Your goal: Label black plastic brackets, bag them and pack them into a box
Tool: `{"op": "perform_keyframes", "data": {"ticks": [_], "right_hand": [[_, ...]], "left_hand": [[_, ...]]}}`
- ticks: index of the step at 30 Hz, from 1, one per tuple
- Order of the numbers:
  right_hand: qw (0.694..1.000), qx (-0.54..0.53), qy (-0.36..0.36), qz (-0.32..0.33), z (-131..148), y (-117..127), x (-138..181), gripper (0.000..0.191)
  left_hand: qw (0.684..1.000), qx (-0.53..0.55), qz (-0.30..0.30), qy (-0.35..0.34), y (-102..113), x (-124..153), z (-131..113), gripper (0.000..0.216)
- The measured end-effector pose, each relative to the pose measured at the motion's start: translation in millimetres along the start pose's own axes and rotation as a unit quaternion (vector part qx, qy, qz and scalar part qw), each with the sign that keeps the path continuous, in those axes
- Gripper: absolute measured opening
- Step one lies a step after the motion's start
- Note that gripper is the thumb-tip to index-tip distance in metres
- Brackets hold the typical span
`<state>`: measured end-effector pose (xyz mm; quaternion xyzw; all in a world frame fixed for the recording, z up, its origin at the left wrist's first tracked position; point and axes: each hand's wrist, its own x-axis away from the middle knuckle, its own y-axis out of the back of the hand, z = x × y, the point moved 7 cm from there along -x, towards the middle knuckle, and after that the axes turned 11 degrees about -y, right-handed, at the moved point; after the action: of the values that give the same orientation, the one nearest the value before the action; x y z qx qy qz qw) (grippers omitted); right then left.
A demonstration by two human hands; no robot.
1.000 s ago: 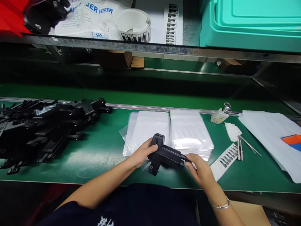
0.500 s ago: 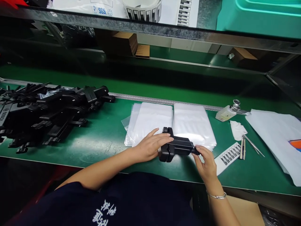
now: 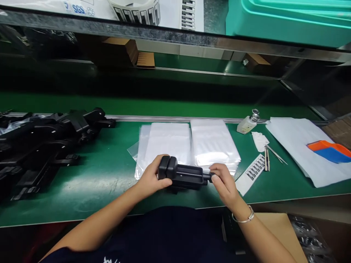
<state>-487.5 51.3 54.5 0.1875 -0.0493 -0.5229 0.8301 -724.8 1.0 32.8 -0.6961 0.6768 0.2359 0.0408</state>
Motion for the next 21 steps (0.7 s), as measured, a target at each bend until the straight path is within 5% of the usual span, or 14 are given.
{"op": "perform_keyframes", "data": {"ticks": [3, 6, 8, 10, 13, 16, 21], "right_hand": [[0.949, -0.206, -0.229, 0.072, -30.3, -20.6, -7.9, 0.023], [0.887, -0.292, -0.332, 0.133, -39.7, -37.5, -10.6, 0.028], [0.887, -0.295, -0.331, 0.130, -41.3, -38.2, -13.8, 0.032], [0.920, -0.267, -0.275, 0.085, -40.7, -31.1, -18.3, 0.041], [0.979, -0.142, -0.143, -0.009, -34.9, -20.1, -21.3, 0.045], [0.994, -0.075, -0.070, -0.041, -34.6, -26.3, -20.9, 0.035], [0.972, -0.185, -0.113, -0.095, -56.5, -34.6, -24.7, 0.023]], "left_hand": [[0.977, -0.095, 0.046, -0.187, 4.9, 1.3, -28.9, 0.063], [0.948, -0.126, 0.075, -0.281, 2.8, 6.5, -43.0, 0.065], [0.973, -0.122, 0.047, -0.191, 6.6, 3.1, -30.4, 0.059], [0.996, -0.069, -0.031, -0.041, 14.6, 0.9, -8.1, 0.055], [0.976, 0.103, -0.155, 0.115, 16.5, 1.5, 19.7, 0.057], [0.935, 0.244, -0.182, 0.184, 3.5, -3.2, 32.5, 0.055], [0.921, 0.293, -0.153, 0.204, -9.0, -7.2, 35.0, 0.059]]}}
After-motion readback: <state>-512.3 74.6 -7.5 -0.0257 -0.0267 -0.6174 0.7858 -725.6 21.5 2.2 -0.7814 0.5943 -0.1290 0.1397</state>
